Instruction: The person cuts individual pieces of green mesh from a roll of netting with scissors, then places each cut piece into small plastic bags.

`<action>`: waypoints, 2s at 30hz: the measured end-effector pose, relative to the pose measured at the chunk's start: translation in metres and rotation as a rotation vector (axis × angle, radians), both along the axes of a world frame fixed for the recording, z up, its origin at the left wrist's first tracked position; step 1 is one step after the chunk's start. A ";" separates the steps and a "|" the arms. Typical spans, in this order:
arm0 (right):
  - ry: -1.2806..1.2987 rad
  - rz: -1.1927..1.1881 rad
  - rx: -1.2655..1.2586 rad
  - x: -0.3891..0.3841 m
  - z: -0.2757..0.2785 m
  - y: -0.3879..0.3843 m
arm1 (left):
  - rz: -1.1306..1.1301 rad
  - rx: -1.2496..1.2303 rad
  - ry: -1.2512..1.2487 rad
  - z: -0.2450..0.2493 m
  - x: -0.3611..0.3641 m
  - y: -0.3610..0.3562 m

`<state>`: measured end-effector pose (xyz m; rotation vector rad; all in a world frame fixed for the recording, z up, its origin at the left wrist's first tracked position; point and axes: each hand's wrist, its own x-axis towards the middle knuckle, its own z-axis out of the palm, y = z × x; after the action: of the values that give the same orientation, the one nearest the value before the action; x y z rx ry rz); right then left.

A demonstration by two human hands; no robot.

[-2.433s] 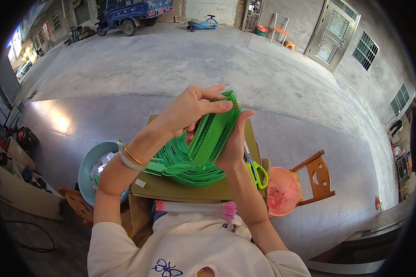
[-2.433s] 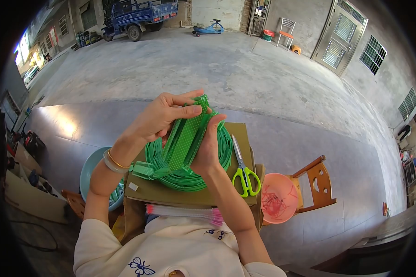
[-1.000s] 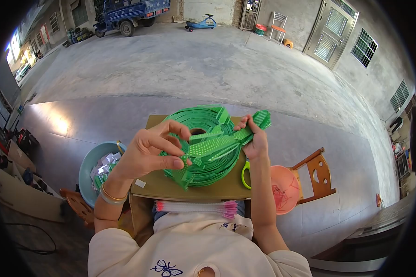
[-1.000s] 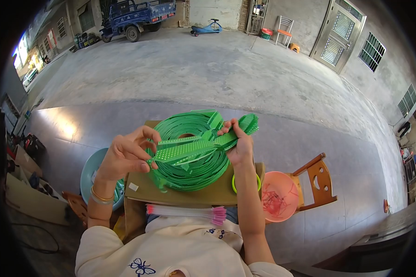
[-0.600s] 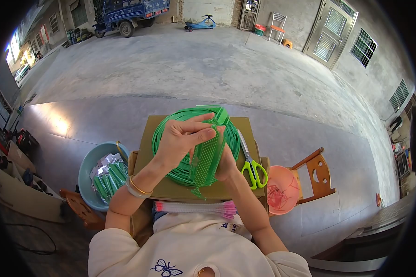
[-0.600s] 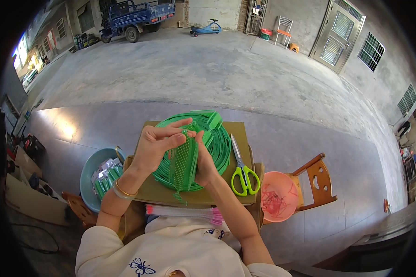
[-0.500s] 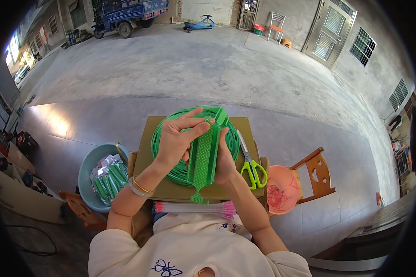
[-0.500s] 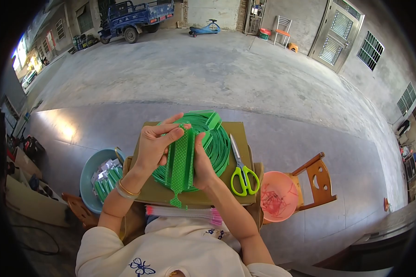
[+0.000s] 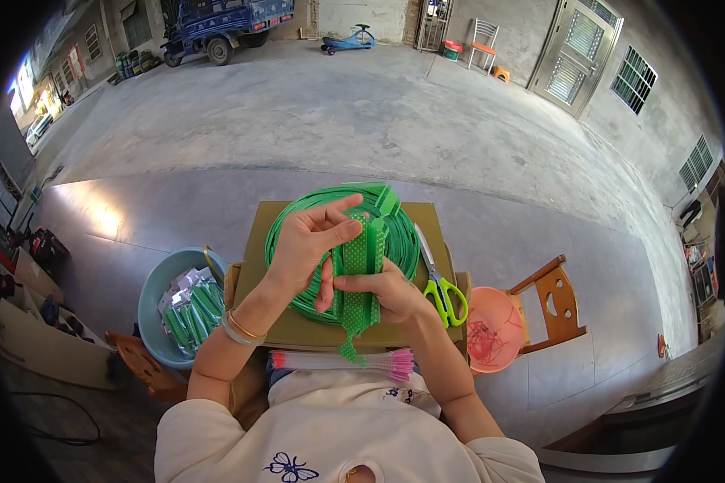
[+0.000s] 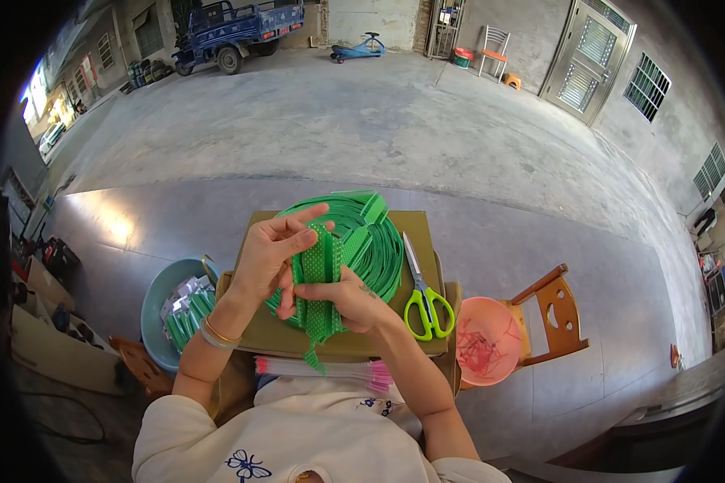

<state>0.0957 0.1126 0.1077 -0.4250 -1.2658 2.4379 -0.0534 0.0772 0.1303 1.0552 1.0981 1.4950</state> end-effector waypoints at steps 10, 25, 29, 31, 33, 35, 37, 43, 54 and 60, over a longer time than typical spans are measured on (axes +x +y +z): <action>0.067 0.369 0.055 0.013 -0.004 0.013 | -0.231 0.004 0.261 0.020 -0.016 -0.002; -0.598 -0.531 1.798 0.003 -0.024 0.003 | -0.287 -0.376 0.110 -0.003 -0.046 0.015; -0.846 -0.531 1.913 -0.007 -0.030 0.003 | -0.324 -0.407 0.327 0.002 -0.041 0.023; -0.891 -0.490 1.907 -0.008 -0.030 0.001 | -0.313 -0.340 0.500 0.005 -0.035 0.023; -0.904 -0.430 1.877 -0.008 -0.026 -0.001 | -0.294 -0.283 0.662 0.011 -0.031 0.023; -0.609 -0.390 1.660 -0.001 -0.025 0.003 | -0.269 -0.242 0.812 0.018 -0.031 0.024; -0.421 -0.291 1.268 0.011 -0.019 0.012 | -0.334 -0.124 0.926 0.023 -0.034 0.022; -0.340 0.114 0.476 0.022 0.012 0.024 | -0.428 0.088 1.173 0.054 -0.020 0.011; 0.174 -0.055 -0.051 0.015 -0.025 0.034 | 0.130 0.346 1.050 0.024 -0.027 0.007; 0.523 -0.008 -0.542 0.022 -0.038 0.045 | -0.220 0.331 0.704 -0.001 -0.011 -0.035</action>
<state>0.1177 0.1578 0.0695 0.0849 -0.3869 2.6159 -0.0647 0.0422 0.1293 1.9633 1.1617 1.1684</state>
